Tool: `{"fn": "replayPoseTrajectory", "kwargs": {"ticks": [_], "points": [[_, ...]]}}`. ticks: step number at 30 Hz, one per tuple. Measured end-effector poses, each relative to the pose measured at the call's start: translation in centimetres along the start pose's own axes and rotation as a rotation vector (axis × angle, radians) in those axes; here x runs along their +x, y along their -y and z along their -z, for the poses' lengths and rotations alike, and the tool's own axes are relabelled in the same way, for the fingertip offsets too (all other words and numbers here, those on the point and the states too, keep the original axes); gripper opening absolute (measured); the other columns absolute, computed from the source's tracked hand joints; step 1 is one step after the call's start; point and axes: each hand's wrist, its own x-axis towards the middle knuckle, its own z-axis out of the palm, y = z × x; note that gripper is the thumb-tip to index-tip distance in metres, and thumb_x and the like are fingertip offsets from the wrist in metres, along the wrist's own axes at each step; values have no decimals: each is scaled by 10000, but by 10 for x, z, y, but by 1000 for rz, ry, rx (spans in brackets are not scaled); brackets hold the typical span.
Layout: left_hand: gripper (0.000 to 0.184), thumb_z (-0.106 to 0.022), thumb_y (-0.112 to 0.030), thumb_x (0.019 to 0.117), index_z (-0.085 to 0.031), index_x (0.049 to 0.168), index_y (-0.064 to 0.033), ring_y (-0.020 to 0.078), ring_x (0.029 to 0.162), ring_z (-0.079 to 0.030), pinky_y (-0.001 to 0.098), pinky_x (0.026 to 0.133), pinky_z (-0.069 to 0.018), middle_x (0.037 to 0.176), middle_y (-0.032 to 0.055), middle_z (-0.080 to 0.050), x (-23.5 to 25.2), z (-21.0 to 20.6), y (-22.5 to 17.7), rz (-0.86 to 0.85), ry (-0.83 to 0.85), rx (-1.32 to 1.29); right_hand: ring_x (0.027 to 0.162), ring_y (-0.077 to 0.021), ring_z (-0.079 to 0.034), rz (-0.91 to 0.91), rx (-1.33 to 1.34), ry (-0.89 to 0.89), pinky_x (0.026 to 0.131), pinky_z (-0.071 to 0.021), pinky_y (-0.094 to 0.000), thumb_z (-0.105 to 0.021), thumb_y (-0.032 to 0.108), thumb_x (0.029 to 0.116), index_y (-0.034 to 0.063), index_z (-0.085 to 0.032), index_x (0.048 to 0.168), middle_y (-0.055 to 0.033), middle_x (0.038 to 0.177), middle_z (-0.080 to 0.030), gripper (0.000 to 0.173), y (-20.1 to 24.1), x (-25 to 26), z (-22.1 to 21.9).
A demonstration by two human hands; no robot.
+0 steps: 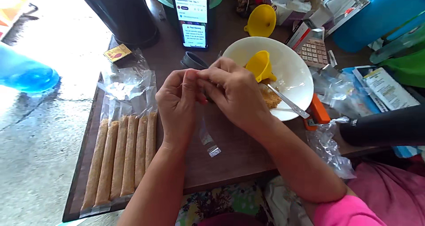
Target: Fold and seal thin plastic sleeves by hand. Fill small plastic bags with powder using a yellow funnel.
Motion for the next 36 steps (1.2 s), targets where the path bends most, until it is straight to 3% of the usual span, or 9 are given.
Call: {"fn": "replayPoseTrajectory", "kwargs": {"ticks": [4,10,12,16,20,26,33,36], "points": [[111,-557,-190,1067,-637,1101,-120,-15,688,-644,147,640,-557,870,-111,-676,3,1,3,-23,-31,-17,665,-110,-589,39,-7,-69,576,-501,-237,-683,138,975,49,-786,1046,-69,855,-642,154,-4,6,2],[93,-619,-105,1022,-646,1110,-93,-6,736,-654,145,669,-561,928,-91,-691,1,-1,1,-45,61,-17,614,-94,-557,83,-81,-173,522,-448,-225,-698,147,971,27,-769,998,-72,835,-659,142,-13,-13,4],[90,-621,-113,1022,-644,1109,-103,0,747,-658,147,679,-564,943,-90,-691,1,-2,0,-39,75,-17,636,-101,-555,66,-85,-169,535,-455,-230,-681,147,985,40,-775,1037,-83,897,-646,152,-13,-14,7],[99,-581,-126,1037,-631,1108,-79,20,837,-681,189,784,-586,992,-75,-688,2,-3,3,-57,69,-6,822,-113,-630,46,-68,-169,669,-529,-234,-655,139,1000,68,-779,1049,-125,1215,-657,151,-15,-11,12],[132,-611,-106,1015,-649,1125,-45,49,926,-676,237,872,-575,1032,-44,-691,4,-2,6,-115,98,12,861,-105,-642,65,-46,-191,696,-528,-220,-729,154,948,63,-787,956,-89,1057,-686,109,-18,-11,14],[98,-645,-102,995,-689,1062,-46,45,924,-660,217,853,-560,999,-37,-677,4,-1,5,-125,115,49,814,-114,-630,70,-26,-173,662,-515,-241,-765,163,914,50,-741,867,-81,961,-666,125,-23,-10,17],[73,-584,-119,1034,-642,1076,-101,17,873,-676,196,818,-578,982,-93,-688,4,0,1,-32,66,-18,1038,-123,-662,32,-4,-217,798,-554,-268,-545,194,1065,38,-757,1172,-103,1193,-687,284,-17,-10,18],[79,-585,-111,1033,-652,1073,-100,27,866,-676,197,811,-577,979,-84,-693,4,0,1,-13,47,-50,898,-66,-637,2,2,-226,688,-526,-200,-569,191,1051,40,-757,1156,-100,1220,-669,263,-18,-10,20]]}}
